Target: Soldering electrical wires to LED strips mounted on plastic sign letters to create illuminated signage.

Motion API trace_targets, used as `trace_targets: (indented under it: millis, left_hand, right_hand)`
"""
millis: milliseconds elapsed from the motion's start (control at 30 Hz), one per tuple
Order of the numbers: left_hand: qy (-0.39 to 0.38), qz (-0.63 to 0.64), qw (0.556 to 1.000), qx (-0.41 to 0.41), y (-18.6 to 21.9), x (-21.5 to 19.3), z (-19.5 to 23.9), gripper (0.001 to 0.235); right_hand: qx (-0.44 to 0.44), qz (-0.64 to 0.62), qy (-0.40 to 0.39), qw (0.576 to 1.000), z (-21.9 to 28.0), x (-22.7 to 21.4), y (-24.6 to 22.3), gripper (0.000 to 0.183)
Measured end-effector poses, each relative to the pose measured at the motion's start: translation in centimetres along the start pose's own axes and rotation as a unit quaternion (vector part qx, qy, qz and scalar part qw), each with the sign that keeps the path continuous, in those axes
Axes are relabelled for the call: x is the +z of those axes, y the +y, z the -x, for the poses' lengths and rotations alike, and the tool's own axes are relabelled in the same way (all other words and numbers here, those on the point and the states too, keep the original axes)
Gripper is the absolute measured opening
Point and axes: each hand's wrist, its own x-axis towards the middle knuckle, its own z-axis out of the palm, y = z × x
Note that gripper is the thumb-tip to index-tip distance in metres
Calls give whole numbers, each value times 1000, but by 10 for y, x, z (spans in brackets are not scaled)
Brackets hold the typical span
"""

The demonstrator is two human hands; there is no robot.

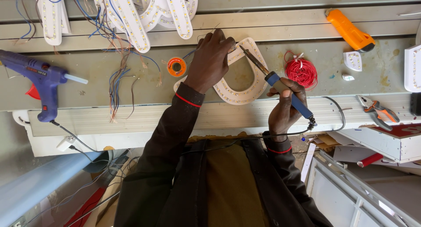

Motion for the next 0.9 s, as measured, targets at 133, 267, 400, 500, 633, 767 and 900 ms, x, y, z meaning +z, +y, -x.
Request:
trace_targets:
  millis: [133,267,400,500,633,767,900]
  left_hand:
    - [6,-4,1000,5,-1,2,1,35]
    - [4,-6,1000,7,-3,3,1,34]
    - [1,-40,999,15,-3,6,1,32]
    - [8,-59,998,22,0,4,1,31]
    - [2,-86,996,32,-3,8,1,35]
    - [7,-113,993,37,-4,12,1,37]
    - [10,-134,990,29,-3,15,1,38]
  right_hand:
    - [1,4,4,1000,0,1,-1,47]
    - [0,6,6,1000,-1,2,-3,52]
    - [-1,5,13,1000,0,2,-3,52]
    - [-1,-3,12,1000,-1,2,-1,52]
    - [-6,9,13,1000,-2,5,-5,51]
    - [-10,9,13,1000,-2,6,-7,51]
    - [-4,4,17,1000,-1,6,-8,52]
